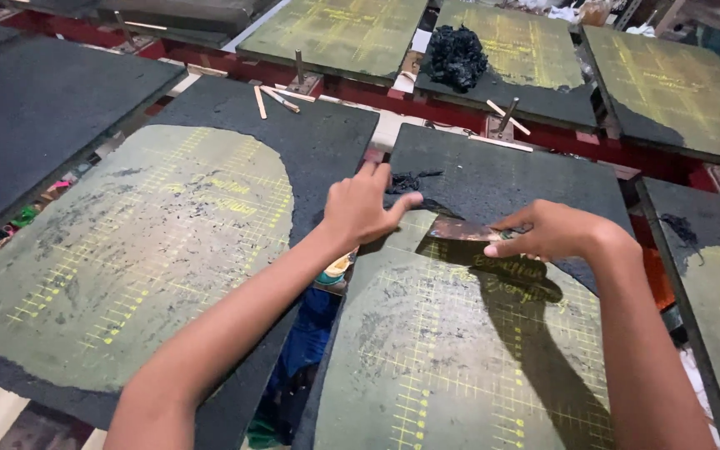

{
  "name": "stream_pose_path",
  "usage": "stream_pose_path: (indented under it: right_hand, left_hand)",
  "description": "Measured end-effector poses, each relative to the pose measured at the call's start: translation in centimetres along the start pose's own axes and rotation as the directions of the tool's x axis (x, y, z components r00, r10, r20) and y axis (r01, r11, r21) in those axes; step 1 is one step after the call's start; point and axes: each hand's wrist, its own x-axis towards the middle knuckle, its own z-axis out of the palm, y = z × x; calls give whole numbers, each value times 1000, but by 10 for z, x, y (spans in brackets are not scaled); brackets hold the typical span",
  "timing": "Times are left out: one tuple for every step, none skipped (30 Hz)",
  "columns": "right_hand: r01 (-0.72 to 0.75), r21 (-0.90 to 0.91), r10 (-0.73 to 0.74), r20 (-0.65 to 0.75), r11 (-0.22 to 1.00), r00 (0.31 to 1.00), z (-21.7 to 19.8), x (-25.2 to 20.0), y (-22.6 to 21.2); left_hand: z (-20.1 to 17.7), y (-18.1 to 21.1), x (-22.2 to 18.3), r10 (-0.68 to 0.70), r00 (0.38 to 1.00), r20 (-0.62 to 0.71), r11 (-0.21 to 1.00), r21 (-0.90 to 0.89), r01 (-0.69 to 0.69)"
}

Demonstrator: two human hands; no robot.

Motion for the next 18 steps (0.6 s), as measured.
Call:
stream_pose_path:
  right_hand:
    - [1, -1, -1, 2, 1000, 1000, 1, -1, -1]
    - [2, -2, -2, 4, 1000, 1000, 1, -1, -1]
    - [3, -2, -3, 3, 1000, 1000, 1, -2, -2]
    - [4, -1, -4, 4, 1000, 1000, 4, 12, 7]
    - [73, -1, -73, -34, 997, 997, 7, 25, 15]
    - [141, -5, -141, -71, 990, 987, 9, 38, 23]
    - [143, 0, -143, -77, 990, 987, 8, 35, 20]
    - [151, -7, -151, -72, 989, 986, 7, 33, 17]
    - [155, -14, -155, -63, 988, 986, 8, 30, 15]
    - [154, -10, -154, -64, 988, 986, 8, 32, 16]
    - [153, -8, -154, -65, 988, 986, 9, 34, 16]
    - [153, -6, -153, -67, 988, 986, 10, 35, 15]
    - [155, -7, -155, -64, 988, 986, 11, 33, 14]
    - [155, -10, -155, -61, 988, 986, 11, 30, 13]
    - [154, -13, -155, -62, 988, 986, 10, 27, 12]
    - [156, -14, -157, -64, 988, 986, 10, 26, 11]
    - [141, -9, -141, -59, 990, 988, 10, 25, 10]
    - [126, -5, -126, -55, 992, 991, 10, 24, 9]
  left_hand:
    - [-1, 0, 3, -2, 1000, 2, 1000, 0, 2]
    - [-2, -1, 5, 120, 993, -22, 990, 71, -118]
    - [-4, -2, 9, 243, 969, -36, 961, 144, -236]
    - [-6, 4, 9, 244, 969, -35, 961, 145, -236]
    - [-10, 9, 11, 86, 981, 174, 996, 11, -90]
    - [-13, 14, 13, -46, 919, 392, 993, -86, 86]
    - [-8, 16, 9, -41, 920, 390, 993, -82, 80]
    - [-2, 17, 6, -54, 942, 331, 998, -12, 62]
    - [5, 19, 1, -63, 960, 273, 997, 55, 50]
    - [13, 21, 2, -59, 960, 275, 997, 56, 46]
    - [19, 23, 1, -30, 979, 201, 996, 93, 12]
    - [26, 23, 1, 2, 992, 127, 991, 132, -19]
    - [30, 24, 4, -1, 992, 127, 991, 133, -16]
    - [33, 24, 8, 13, 984, 179, 983, 180, -45]
    - [36, 25, 13, 26, 973, 228, 971, 225, -79]
    - [43, 21, 16, 26, 974, 226, 971, 226, -78]
    - [51, 18, 19, 29, 969, 244, 967, 238, -88]
    - [58, 15, 23, 31, 964, 262, 963, 249, -99]
